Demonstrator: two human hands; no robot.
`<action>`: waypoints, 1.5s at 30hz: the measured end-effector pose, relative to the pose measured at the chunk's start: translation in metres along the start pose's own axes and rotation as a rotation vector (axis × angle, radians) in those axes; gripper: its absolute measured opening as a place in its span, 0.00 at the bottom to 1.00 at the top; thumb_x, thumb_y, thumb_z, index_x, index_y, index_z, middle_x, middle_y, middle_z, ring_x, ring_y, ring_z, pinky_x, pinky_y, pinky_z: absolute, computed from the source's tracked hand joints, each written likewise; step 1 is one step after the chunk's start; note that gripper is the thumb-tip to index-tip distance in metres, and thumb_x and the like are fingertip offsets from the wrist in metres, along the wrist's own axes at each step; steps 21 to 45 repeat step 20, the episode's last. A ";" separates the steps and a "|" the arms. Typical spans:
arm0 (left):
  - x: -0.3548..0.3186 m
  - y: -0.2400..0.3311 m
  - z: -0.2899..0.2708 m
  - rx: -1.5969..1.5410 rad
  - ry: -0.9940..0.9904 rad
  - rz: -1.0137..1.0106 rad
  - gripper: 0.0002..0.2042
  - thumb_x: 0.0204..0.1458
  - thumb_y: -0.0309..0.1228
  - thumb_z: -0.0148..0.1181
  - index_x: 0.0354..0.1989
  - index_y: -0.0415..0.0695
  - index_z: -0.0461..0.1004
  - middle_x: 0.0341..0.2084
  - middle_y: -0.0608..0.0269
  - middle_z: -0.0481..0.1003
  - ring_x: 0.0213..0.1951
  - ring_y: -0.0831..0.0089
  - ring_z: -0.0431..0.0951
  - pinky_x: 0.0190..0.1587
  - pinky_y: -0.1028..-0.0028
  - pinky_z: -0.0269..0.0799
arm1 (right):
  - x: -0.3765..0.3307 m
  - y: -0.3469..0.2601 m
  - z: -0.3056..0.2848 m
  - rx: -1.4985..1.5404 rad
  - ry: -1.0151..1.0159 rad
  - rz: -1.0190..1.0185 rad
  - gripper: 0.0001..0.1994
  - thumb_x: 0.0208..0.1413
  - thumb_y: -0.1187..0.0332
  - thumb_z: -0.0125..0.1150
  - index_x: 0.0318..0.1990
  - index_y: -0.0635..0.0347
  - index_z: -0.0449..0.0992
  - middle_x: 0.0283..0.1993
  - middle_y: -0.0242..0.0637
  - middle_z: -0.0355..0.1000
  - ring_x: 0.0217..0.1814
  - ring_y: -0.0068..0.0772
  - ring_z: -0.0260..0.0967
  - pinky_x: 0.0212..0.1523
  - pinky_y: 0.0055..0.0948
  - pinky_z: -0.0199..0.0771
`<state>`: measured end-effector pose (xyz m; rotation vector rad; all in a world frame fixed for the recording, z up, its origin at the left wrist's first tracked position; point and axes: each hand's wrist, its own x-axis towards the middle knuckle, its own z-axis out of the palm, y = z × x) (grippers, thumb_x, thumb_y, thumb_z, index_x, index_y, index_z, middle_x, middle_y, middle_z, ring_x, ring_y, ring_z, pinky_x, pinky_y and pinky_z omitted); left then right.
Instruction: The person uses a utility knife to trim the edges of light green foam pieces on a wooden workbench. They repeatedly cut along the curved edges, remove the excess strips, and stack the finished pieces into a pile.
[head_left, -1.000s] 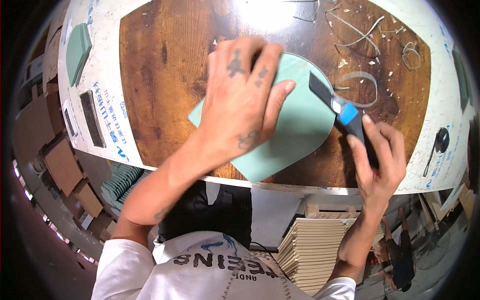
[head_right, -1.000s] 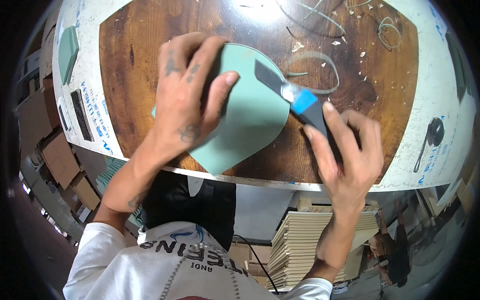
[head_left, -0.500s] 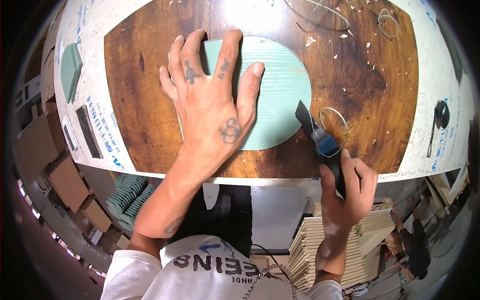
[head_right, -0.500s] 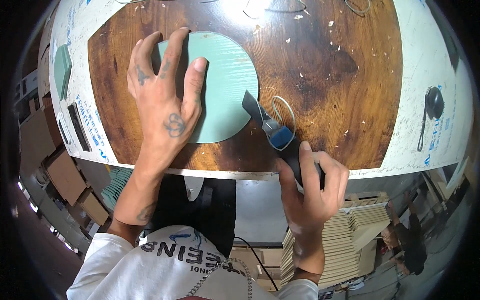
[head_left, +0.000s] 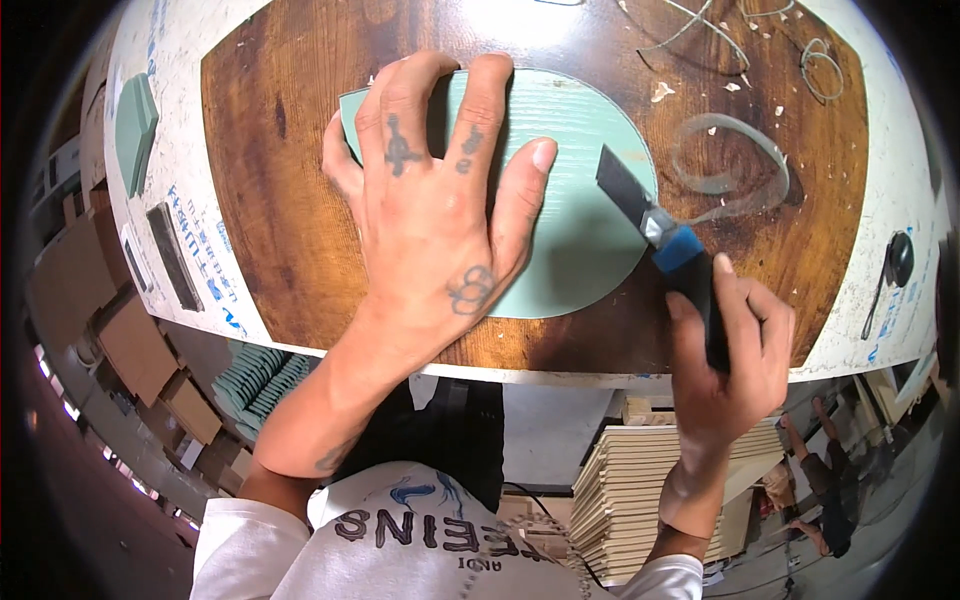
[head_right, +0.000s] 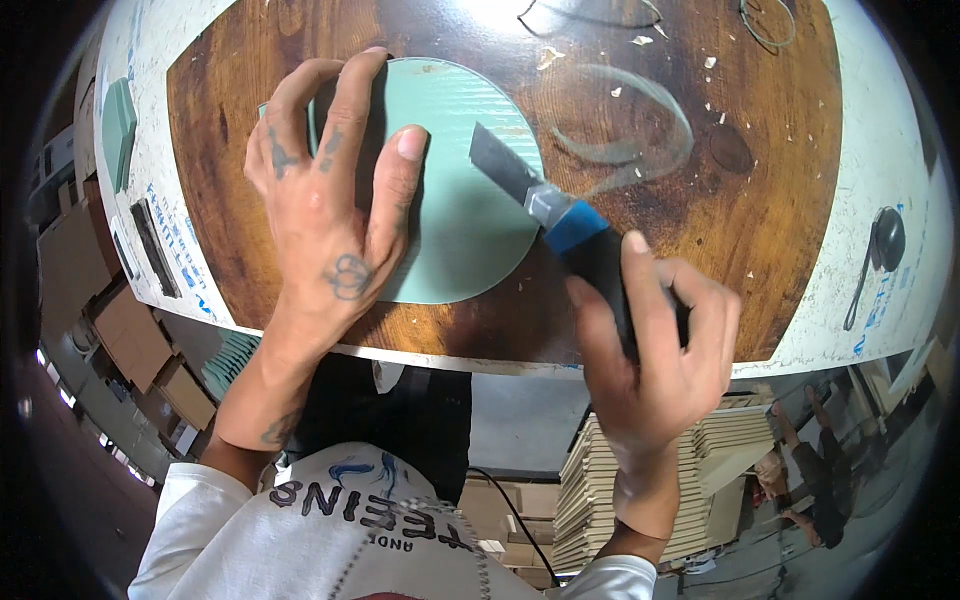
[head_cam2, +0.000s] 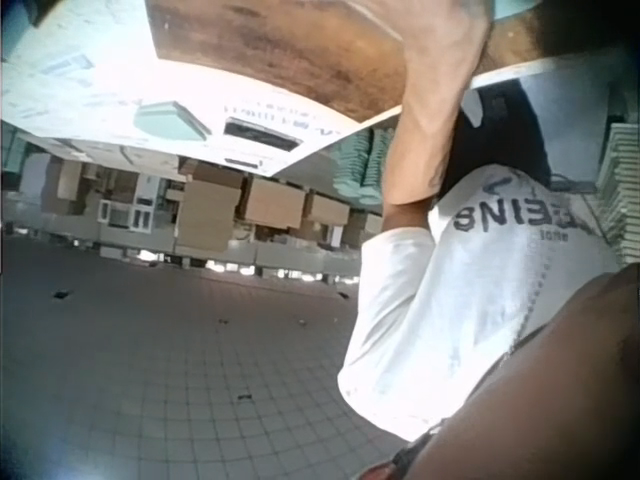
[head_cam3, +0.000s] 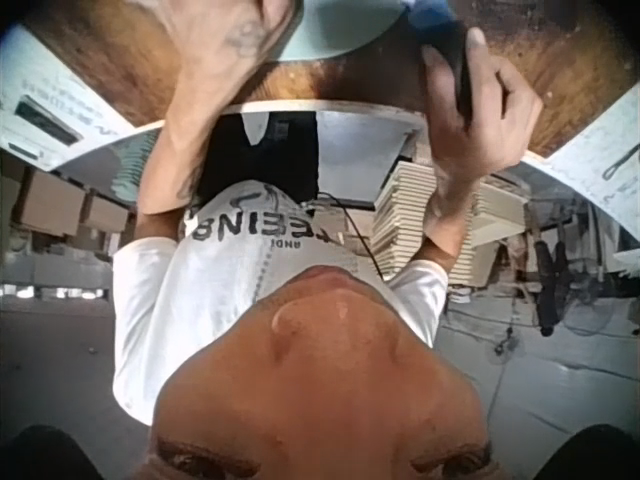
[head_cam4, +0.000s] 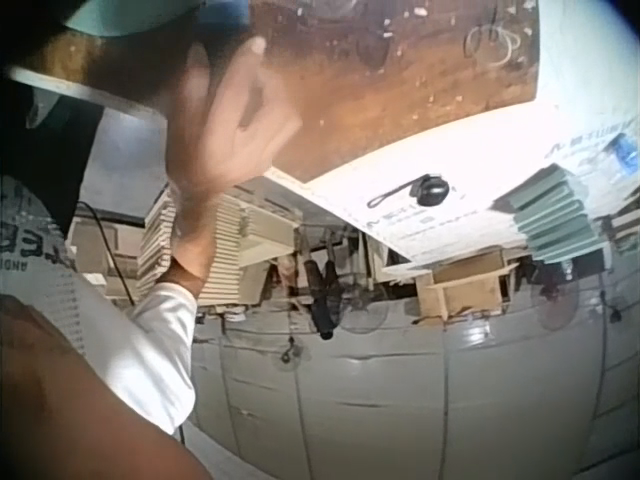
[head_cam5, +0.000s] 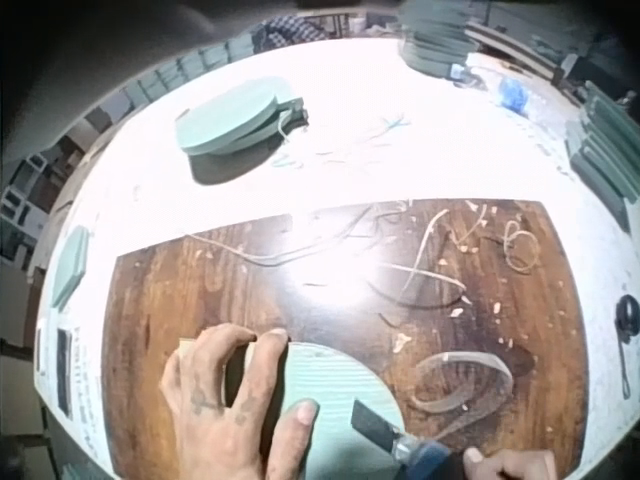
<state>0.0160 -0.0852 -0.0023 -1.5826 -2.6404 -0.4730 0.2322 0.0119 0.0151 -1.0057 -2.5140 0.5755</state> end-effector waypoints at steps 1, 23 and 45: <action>0.001 0.001 -0.001 0.002 -0.011 0.002 0.22 0.62 0.41 0.57 0.61 0.44 0.72 0.55 0.48 0.68 0.58 0.55 0.67 0.63 0.51 0.52 | 0.007 0.001 0.002 -0.002 0.011 -0.013 0.22 0.42 0.72 0.78 0.49 0.62 0.83 0.37 0.39 0.72 0.36 0.39 0.67 0.36 0.35 0.71; 0.037 -0.010 -0.001 -0.069 -0.128 -0.154 0.37 0.54 0.44 0.65 0.66 0.31 0.60 0.59 0.32 0.59 0.62 0.39 0.60 0.65 0.48 0.56 | -0.041 -0.007 -0.013 -0.023 -0.023 0.121 0.24 0.43 0.67 0.79 0.51 0.63 0.82 0.41 0.41 0.73 0.40 0.44 0.70 0.41 0.38 0.73; 0.037 -0.010 -0.001 -0.069 -0.128 -0.154 0.37 0.54 0.44 0.65 0.66 0.31 0.60 0.59 0.32 0.59 0.62 0.39 0.60 0.65 0.48 0.56 | -0.041 -0.007 -0.013 -0.023 -0.023 0.121 0.24 0.43 0.67 0.79 0.51 0.63 0.82 0.41 0.41 0.73 0.40 0.44 0.70 0.41 0.38 0.73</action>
